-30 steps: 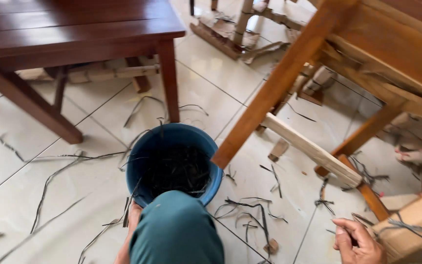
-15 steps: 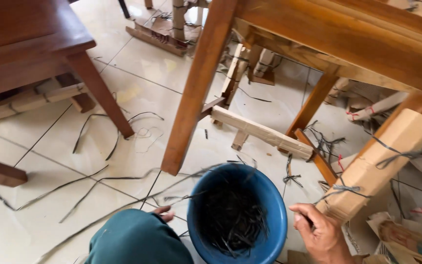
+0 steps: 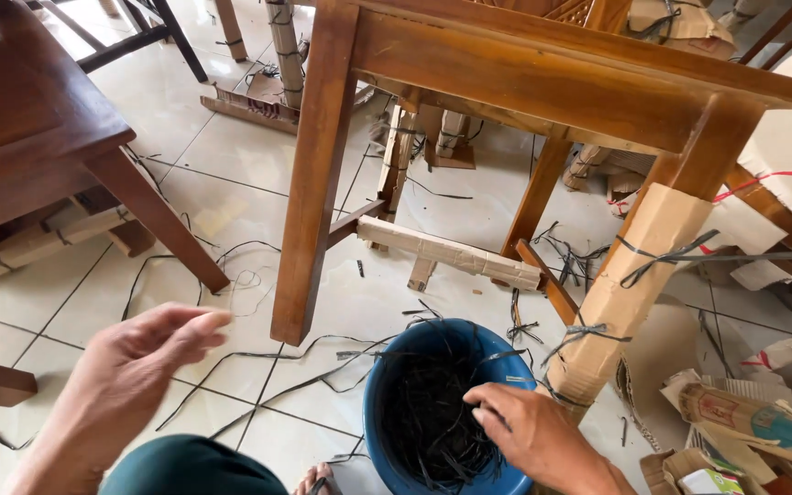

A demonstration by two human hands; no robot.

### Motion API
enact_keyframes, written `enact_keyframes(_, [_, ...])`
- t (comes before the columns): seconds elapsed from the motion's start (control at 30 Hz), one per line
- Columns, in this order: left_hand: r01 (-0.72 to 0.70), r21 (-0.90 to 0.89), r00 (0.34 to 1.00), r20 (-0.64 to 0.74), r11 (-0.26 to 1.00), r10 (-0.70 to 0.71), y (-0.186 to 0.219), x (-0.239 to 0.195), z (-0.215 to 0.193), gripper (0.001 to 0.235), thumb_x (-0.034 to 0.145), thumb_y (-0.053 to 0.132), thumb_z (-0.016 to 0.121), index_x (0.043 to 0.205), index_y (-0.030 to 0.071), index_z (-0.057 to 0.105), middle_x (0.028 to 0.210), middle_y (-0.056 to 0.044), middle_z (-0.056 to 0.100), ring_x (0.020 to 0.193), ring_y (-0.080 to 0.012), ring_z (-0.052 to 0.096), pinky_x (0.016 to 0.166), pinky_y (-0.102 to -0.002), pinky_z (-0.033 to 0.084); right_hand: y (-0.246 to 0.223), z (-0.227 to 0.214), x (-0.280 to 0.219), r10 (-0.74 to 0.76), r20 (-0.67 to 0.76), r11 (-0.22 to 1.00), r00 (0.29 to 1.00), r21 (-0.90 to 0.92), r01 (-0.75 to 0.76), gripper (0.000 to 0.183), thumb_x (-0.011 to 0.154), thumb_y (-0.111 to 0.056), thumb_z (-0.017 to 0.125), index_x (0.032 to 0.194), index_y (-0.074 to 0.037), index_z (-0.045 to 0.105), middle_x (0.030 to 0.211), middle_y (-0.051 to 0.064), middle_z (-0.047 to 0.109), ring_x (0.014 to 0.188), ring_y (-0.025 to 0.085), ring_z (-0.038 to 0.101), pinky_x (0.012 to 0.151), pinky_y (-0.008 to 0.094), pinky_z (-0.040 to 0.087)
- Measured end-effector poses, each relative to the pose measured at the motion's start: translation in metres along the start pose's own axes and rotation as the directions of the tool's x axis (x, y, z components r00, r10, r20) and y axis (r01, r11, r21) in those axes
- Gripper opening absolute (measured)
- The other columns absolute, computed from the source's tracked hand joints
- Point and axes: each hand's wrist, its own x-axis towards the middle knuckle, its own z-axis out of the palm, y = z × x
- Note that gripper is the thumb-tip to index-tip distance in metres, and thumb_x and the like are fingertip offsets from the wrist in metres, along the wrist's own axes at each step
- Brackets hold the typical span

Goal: The person wraps a wooden chair leg with cardboard and secures it using black plastic zip ties. They repeatedly tie the zip ties around the leg, pull them tight, and trim the excess ends. The person also retrieves additional zip ties from a blue bucket on the floor.

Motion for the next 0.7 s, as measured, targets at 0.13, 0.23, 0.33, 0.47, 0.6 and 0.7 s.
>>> enact_keyframes(0.13, [-0.287, 0.101, 0.931, 0.263, 0.953, 0.253, 0.041, -0.018, 0.035, 0.032, 0.090, 0.027, 0.069, 0.109, 0.011, 0.089, 0.095, -0.004, 0.091, 0.089, -0.0114, 0.079, 0.084, -0.023, 0.056, -0.012, 0.007, 0.014, 0.182, 0.290, 0.980, 0.940, -0.137, -0.147, 0.029, 0.100, -0.044, 0.053, 0.123, -0.031, 0.064, 0.118, -0.008, 0.073, 0.105, 0.019, 0.070, 0.083, 0.041, 0.054])
enact_keyframes(0.23, [-0.289, 0.051, 0.868, 0.435, 0.956, 0.239, 0.037, -0.006, 0.075, 0.032, 0.091, 0.031, 0.067, 0.109, 0.012, 0.084, 0.099, -0.003, 0.087, 0.092, -0.0130, 0.077, 0.083, -0.026, 0.059, 0.010, 0.054, 0.020, 0.186, 0.433, 0.975, 0.882, -0.194, -0.111, 0.030, 0.098, -0.042, 0.057, 0.123, -0.029, 0.065, 0.120, -0.004, 0.070, 0.109, 0.023, 0.066, 0.088, 0.043, 0.051])
enact_keyframes(0.33, [-0.228, 0.085, 0.864, 0.477, 0.970, 0.161, 0.041, 0.007, 0.103, 0.033, 0.092, 0.036, 0.064, 0.109, 0.013, 0.081, 0.098, -0.003, 0.080, 0.091, -0.0143, 0.068, 0.084, -0.028, 0.053, 0.009, 0.059, 0.039, 0.189, 0.544, 0.972, 0.817, -0.222, -0.077, 0.029, 0.099, -0.034, 0.058, 0.125, -0.023, 0.063, 0.125, 0.006, 0.068, 0.115, 0.030, 0.064, 0.092, 0.045, 0.049])
enact_keyframes(0.47, [-0.213, 0.333, 0.892, 0.450, 0.918, 0.043, 0.026, 0.021, 0.127, 0.037, 0.095, 0.045, 0.059, 0.113, 0.020, 0.079, 0.097, -0.005, 0.082, 0.086, -0.0160, 0.072, 0.077, -0.029, 0.051, 0.024, 0.075, 0.046, 0.237, 0.618, 0.969, 0.749, -0.204, -0.138, 0.039, 0.104, -0.030, 0.056, 0.139, -0.015, 0.054, 0.136, 0.009, 0.055, 0.120, 0.036, 0.057, 0.097, 0.049, 0.047])
enact_keyframes(0.6, [-0.274, 0.347, 0.886, 0.453, 0.897, 0.095, 0.016, 0.042, 0.138, 0.037, 0.095, 0.044, 0.059, 0.115, 0.018, 0.078, 0.107, -0.004, 0.083, 0.102, -0.0165, 0.077, 0.082, -0.029, 0.054, 0.055, 0.096, 0.058, 0.250, 0.509, 0.960, 0.824, -0.241, -0.142, 0.032, 0.103, -0.035, 0.058, 0.131, -0.019, 0.059, 0.128, 0.005, 0.055, 0.110, 0.037, 0.061, 0.090, 0.051, 0.049])
enact_keyframes(0.7, [-0.318, 0.382, 0.891, 0.434, 0.868, 0.135, 0.013, 0.052, 0.141, 0.039, 0.096, 0.047, 0.058, 0.120, 0.020, 0.075, 0.122, 0.005, 0.080, 0.107, -0.0170, 0.076, 0.088, -0.033, 0.055, 0.064, 0.101, 0.067, 0.250, 0.436, 0.967, 0.864, -0.165, -0.197, 0.042, 0.103, -0.035, 0.057, 0.142, -0.019, 0.051, 0.132, 0.007, 0.057, 0.118, 0.038, 0.059, 0.095, 0.055, 0.048])
